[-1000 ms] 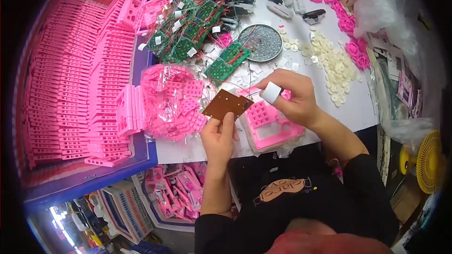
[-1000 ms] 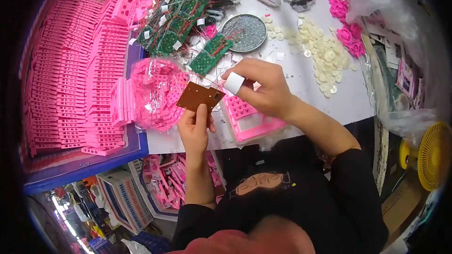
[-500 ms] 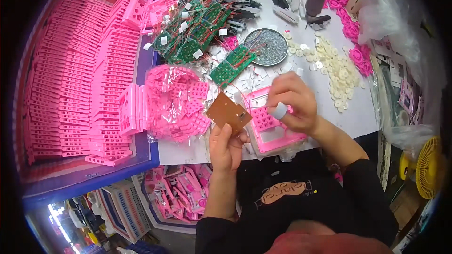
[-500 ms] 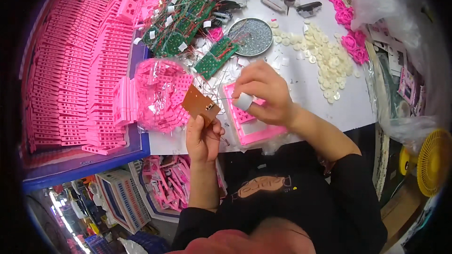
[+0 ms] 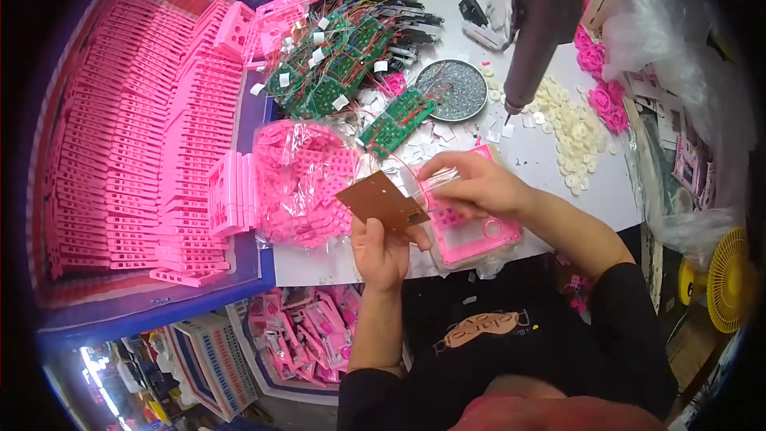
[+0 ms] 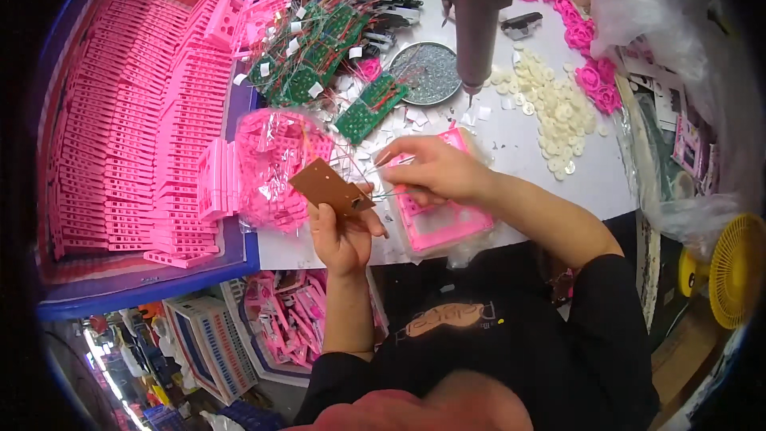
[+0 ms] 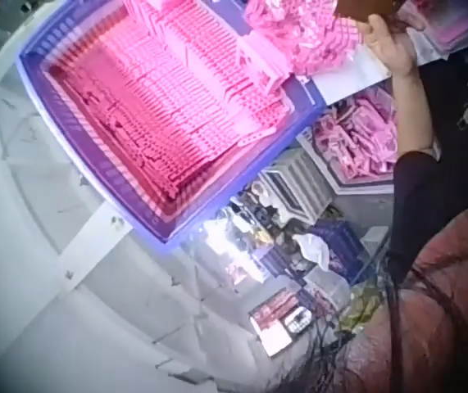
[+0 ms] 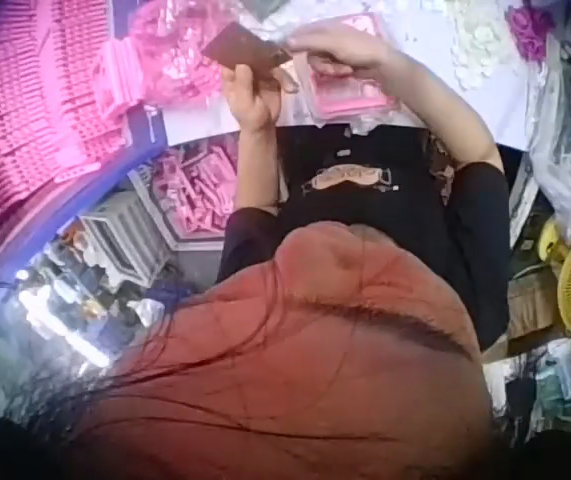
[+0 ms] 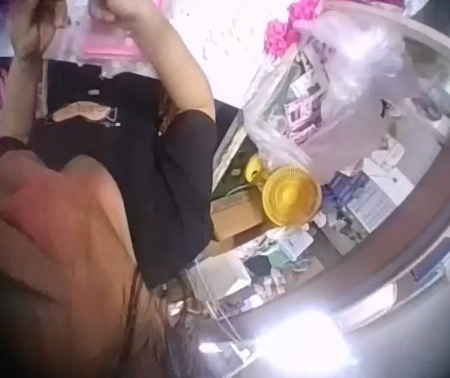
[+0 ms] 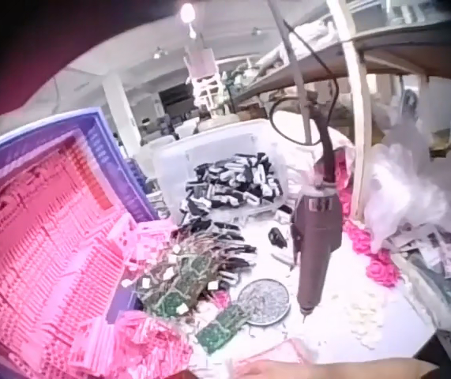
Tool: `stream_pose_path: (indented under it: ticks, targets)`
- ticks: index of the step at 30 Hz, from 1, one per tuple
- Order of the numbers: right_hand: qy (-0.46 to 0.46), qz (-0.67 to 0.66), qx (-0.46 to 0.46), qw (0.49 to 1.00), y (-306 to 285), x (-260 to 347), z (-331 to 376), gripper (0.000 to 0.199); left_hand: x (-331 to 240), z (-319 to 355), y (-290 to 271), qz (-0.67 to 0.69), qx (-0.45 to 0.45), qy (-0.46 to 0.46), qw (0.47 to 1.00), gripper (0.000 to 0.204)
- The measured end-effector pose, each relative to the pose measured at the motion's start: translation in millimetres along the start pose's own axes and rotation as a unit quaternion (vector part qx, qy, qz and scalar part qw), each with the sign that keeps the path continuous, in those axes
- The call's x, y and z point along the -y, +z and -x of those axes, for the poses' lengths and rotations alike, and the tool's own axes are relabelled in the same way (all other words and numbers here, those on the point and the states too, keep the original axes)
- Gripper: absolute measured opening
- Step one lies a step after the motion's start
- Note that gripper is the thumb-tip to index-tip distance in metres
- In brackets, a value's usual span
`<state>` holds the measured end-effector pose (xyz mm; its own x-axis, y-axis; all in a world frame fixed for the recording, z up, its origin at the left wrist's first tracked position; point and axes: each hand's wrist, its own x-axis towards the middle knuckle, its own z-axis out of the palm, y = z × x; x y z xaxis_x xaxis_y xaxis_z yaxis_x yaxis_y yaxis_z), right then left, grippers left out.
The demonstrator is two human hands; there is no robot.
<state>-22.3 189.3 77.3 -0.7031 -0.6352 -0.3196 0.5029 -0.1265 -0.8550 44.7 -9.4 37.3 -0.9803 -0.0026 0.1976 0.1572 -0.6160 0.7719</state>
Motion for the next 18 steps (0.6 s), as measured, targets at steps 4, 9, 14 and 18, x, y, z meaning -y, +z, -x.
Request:
stream_pose_path:
  ticks: [4, 9, 14, 18]
  targets:
    - [-0.039, 0.031, -0.001, 0.999, -11, -14, 5, 0.030, 14, 4, 2, 0.144, 0.042, -0.092, 0.984, 0.051]
    - [-0.007, -0.093, 0.011, 0.996, -17, -23, -2, 0.028, 17, 4, 14, 0.091, 0.039, -0.098, 0.990, 0.047]
    - [-0.089, 0.014, -0.069, 0.994, -2, 3, 36, 0.030, 9, 8, 2, 0.057, -0.096, -0.099, 0.989, 0.048]
    - [-0.151, 0.111, -0.050, 0.981, -1, 5, 45, 0.026, 14, 10, -4, 0.096, -0.097, -0.146, 0.980, 0.045]
